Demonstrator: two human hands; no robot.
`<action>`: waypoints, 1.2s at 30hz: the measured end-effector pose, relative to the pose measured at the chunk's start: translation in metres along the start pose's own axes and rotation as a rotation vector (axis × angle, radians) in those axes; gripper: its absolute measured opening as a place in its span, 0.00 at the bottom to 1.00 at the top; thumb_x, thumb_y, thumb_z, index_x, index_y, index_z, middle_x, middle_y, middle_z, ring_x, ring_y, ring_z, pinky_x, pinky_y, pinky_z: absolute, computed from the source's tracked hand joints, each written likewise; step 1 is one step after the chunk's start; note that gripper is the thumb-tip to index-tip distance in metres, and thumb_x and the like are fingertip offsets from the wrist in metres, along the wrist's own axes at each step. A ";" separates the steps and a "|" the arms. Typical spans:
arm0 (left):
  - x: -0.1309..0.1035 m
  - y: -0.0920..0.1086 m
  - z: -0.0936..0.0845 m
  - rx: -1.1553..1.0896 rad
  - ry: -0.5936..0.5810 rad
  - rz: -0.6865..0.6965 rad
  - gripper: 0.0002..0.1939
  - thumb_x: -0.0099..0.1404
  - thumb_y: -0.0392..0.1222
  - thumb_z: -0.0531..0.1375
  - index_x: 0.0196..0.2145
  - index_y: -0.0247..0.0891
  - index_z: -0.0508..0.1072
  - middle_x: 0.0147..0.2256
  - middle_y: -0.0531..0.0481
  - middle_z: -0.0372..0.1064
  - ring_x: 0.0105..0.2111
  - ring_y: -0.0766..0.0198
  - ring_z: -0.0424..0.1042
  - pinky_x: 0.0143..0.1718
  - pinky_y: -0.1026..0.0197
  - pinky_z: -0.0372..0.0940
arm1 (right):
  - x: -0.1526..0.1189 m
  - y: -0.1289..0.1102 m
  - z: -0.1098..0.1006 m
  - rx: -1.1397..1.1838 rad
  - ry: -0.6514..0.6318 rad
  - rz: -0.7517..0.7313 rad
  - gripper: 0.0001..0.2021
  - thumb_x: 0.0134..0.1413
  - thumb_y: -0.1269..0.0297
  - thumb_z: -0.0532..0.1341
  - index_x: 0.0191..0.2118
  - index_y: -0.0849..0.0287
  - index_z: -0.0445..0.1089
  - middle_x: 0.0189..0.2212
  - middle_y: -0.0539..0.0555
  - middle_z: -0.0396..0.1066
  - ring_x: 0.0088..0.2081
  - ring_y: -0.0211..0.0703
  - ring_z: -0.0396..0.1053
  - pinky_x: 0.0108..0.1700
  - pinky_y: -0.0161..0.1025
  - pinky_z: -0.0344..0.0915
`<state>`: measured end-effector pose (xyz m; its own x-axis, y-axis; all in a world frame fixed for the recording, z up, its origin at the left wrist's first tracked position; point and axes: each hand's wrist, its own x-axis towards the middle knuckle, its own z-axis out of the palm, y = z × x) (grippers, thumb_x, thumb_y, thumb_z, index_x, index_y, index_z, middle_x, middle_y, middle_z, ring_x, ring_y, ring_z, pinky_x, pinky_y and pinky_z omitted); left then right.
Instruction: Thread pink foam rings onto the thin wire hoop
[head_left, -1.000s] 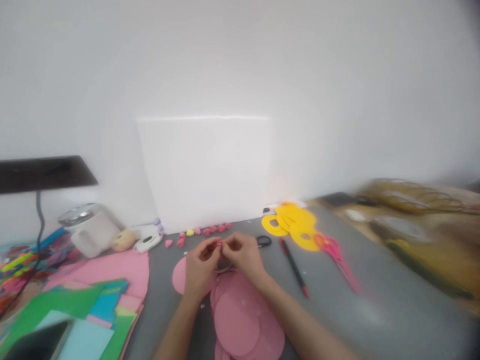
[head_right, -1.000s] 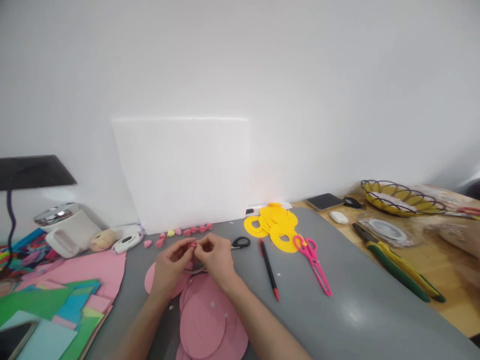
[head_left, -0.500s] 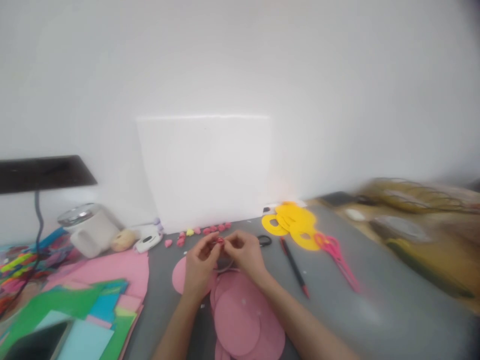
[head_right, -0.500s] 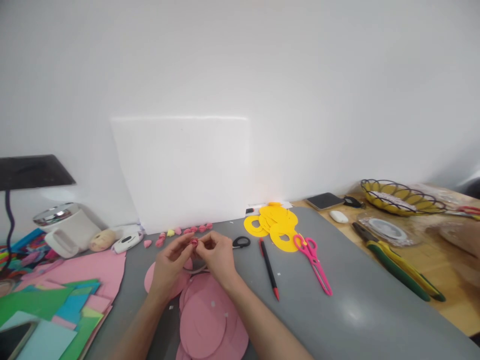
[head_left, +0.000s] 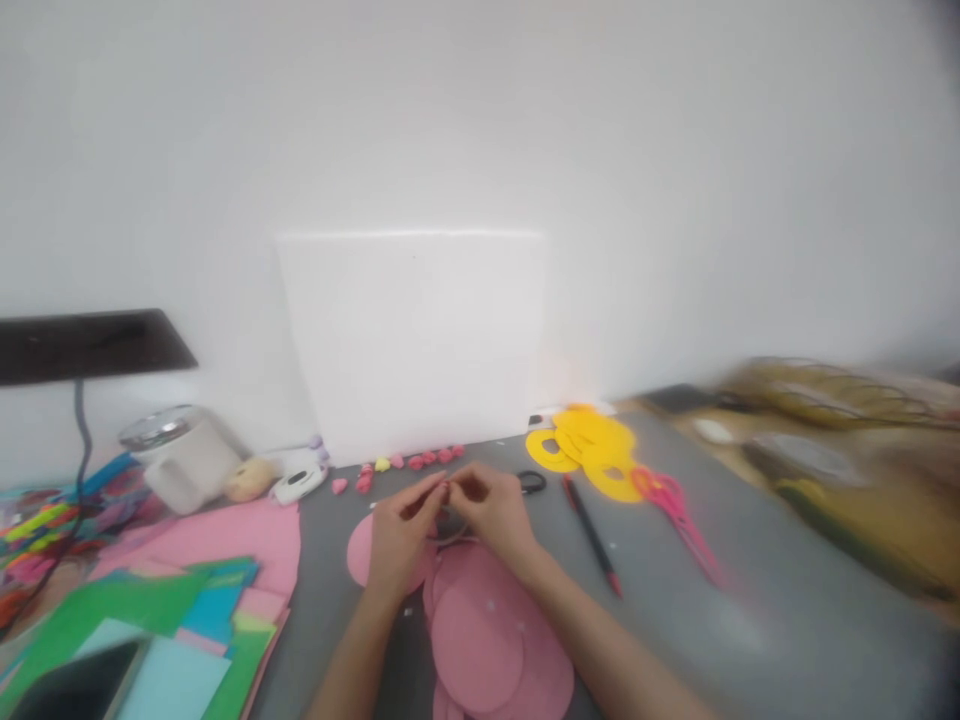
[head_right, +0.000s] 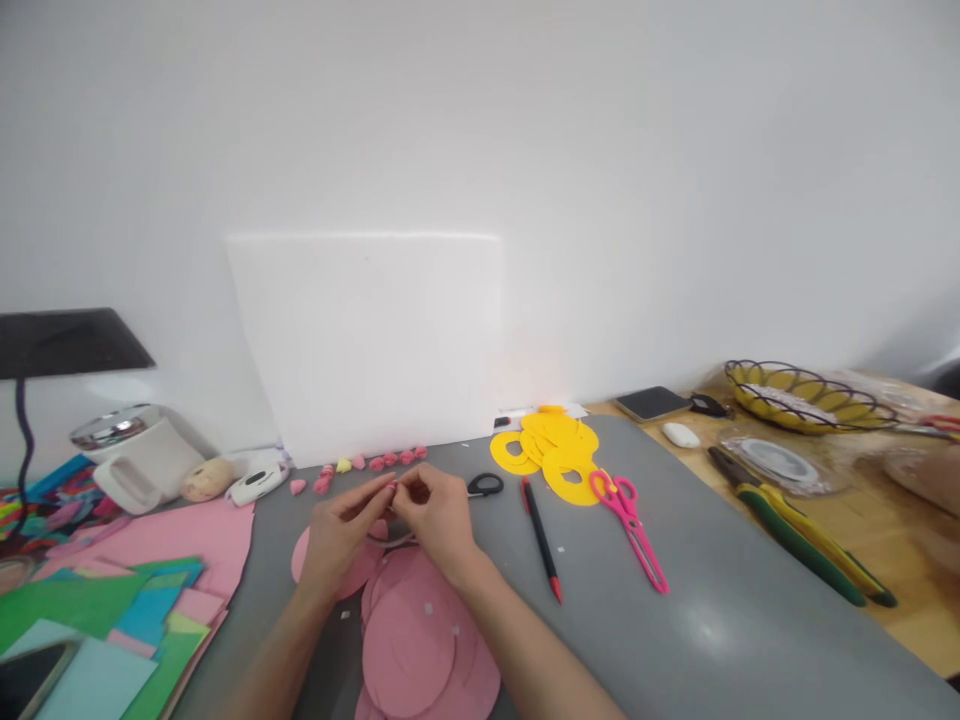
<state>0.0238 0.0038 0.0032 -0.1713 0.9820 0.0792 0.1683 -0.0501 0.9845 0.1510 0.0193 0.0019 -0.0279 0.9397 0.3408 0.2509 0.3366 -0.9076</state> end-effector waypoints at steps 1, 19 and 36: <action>0.000 0.000 0.000 -0.004 -0.003 -0.004 0.16 0.51 0.46 0.63 0.37 0.37 0.79 0.30 0.47 0.77 0.27 0.58 0.74 0.30 0.60 0.70 | 0.000 0.000 0.000 0.000 -0.006 0.000 0.07 0.44 0.68 0.55 0.24 0.60 0.70 0.20 0.50 0.72 0.24 0.39 0.69 0.29 0.32 0.65; 0.001 -0.007 -0.001 0.213 0.044 0.346 0.09 0.55 0.43 0.59 0.32 0.46 0.79 0.34 0.47 0.75 0.29 0.57 0.73 0.30 0.59 0.67 | 0.017 0.024 -0.029 -0.725 0.036 0.211 0.20 0.40 0.82 0.53 0.38 0.59 0.73 0.39 0.57 0.73 0.45 0.47 0.68 0.45 0.39 0.61; 0.002 -0.011 -0.006 0.022 0.234 0.171 0.16 0.55 0.50 0.60 0.38 0.41 0.77 0.27 0.49 0.74 0.14 0.67 0.64 0.18 0.62 0.62 | 0.014 0.005 -0.032 -1.056 -0.154 0.288 0.20 0.46 0.78 0.53 0.47 0.62 0.68 0.41 0.66 0.66 0.43 0.54 0.64 0.39 0.41 0.56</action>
<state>0.0160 0.0056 -0.0062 -0.3578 0.8906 0.2806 0.2345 -0.2051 0.9502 0.1831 0.0324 0.0101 0.0624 0.9968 0.0496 0.9651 -0.0476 -0.2575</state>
